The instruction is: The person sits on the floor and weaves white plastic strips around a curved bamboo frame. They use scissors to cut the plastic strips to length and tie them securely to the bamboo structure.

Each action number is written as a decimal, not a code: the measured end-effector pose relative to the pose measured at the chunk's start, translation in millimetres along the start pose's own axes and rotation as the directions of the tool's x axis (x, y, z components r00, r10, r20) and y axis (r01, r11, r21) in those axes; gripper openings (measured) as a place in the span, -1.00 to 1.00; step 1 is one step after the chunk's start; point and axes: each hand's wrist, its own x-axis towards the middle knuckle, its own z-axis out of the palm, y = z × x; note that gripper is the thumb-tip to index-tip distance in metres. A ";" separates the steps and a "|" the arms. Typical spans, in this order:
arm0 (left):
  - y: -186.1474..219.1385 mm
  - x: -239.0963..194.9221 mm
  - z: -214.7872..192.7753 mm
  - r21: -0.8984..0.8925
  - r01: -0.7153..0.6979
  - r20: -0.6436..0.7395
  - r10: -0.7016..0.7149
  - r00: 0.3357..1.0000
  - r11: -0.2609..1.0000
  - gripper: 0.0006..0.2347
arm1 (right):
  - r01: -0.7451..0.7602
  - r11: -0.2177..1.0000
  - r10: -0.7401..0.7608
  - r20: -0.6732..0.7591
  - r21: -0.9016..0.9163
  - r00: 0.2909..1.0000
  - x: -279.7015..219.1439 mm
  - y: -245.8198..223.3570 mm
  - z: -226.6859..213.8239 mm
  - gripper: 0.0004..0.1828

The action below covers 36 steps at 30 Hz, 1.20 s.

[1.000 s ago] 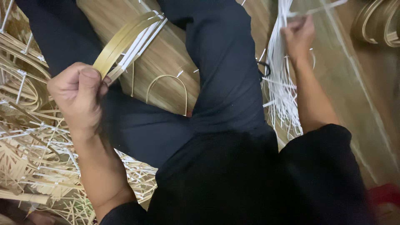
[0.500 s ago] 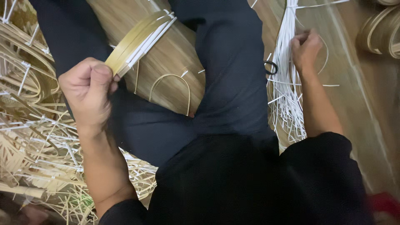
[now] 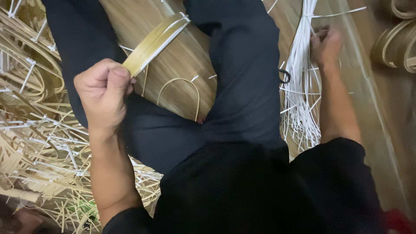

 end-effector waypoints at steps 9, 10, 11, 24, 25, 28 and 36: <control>0.3 4.1 -1.0 -0.012 -0.019 0.012 0.019 1.000 1.000 -0.68 | -0.625 0.760 0.464 0.523 0.180 0.715 -52.5 3.1 -75.9 -0.69; 0.3 6.1 -1.1 0.016 -0.040 0.021 0.040 0.999 0.999 -0.68 | -0.647 0.749 0.471 0.574 0.141 0.670 -58.7 2.3 -84.3 -0.71; 0.9 5.7 -3.0 0.046 -0.052 0.031 0.050 0.998 0.998 -0.67 | -0.667 0.678 0.454 0.538 0.310 0.711 -64.7 6.4 -101.9 -0.73; -2.2 2.6 -4.5 0.029 -0.060 0.045 0.059 0.997 0.998 -0.65 | -0.041 0.869 0.032 0.026 0.493 0.999 -56.6 -194.4 -230.1 -0.81; -3.7 4.3 -4.4 0.033 -0.066 0.042 0.064 0.997 0.997 -0.66 | 0.033 0.888 -0.043 0.011 0.459 0.999 -53.3 -223.5 -228.1 -0.80; -7.5 8.8 -0.9 0.039 -0.066 0.032 0.065 0.997 0.997 -0.68 | 0.304 0.870 -0.320 -0.023 0.389 0.947 -47.0 -315.0 -204.1 -0.78; 3.2 7.2 14.6 0.052 -0.025 0.036 0.023 0.999 0.998 -0.72 | 0.628 0.700 -0.594 -0.212 0.339 0.776 -43.9 -478.5 -85.1 -0.71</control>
